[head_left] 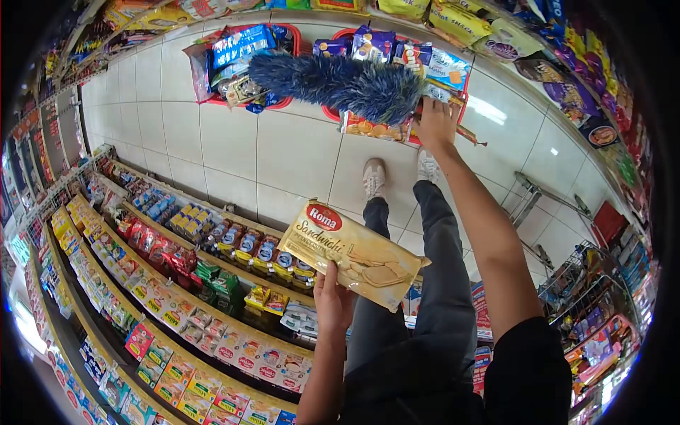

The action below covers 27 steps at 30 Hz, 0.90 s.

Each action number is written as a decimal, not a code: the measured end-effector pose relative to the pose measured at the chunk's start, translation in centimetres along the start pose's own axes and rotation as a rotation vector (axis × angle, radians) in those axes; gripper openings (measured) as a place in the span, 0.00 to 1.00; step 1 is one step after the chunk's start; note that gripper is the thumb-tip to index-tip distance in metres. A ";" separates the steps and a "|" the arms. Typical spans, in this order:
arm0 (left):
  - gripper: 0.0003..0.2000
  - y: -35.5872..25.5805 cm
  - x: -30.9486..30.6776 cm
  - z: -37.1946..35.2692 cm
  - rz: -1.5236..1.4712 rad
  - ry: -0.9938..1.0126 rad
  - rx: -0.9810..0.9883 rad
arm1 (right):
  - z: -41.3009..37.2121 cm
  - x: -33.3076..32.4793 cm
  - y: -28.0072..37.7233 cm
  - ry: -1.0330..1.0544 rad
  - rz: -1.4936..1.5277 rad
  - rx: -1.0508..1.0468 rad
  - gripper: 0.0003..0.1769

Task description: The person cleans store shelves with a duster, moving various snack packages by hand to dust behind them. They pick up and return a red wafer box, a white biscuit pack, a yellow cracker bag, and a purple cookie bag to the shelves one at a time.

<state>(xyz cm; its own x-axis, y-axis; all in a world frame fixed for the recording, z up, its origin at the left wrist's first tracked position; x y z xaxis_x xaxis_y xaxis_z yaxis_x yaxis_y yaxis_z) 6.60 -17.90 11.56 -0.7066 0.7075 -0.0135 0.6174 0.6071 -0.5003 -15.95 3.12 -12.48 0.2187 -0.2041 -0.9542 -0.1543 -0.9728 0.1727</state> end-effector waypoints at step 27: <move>0.19 -15.3 12.6 -18.9 0.120 0.893 0.087 | -33.4 -44.1 2.8 0.135 1.729 0.199 0.30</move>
<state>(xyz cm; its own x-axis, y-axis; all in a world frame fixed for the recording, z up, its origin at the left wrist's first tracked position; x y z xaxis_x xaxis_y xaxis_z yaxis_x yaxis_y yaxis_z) -5.18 -11.44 35.40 -0.0858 0.8038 0.5886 0.6161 0.5071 -0.6027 6.12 5.74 38.23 -0.2409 -0.9204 0.3080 -0.3804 0.3815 0.8425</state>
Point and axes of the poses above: each hand's wrist, its own z-axis towards the middle knuckle, its own x-axis out of the palm, y = z × x, the point moved 6 cm from there along z, towards the middle knuckle, and after that the axes turned 6 degrees about x, right-handed, at the moved point
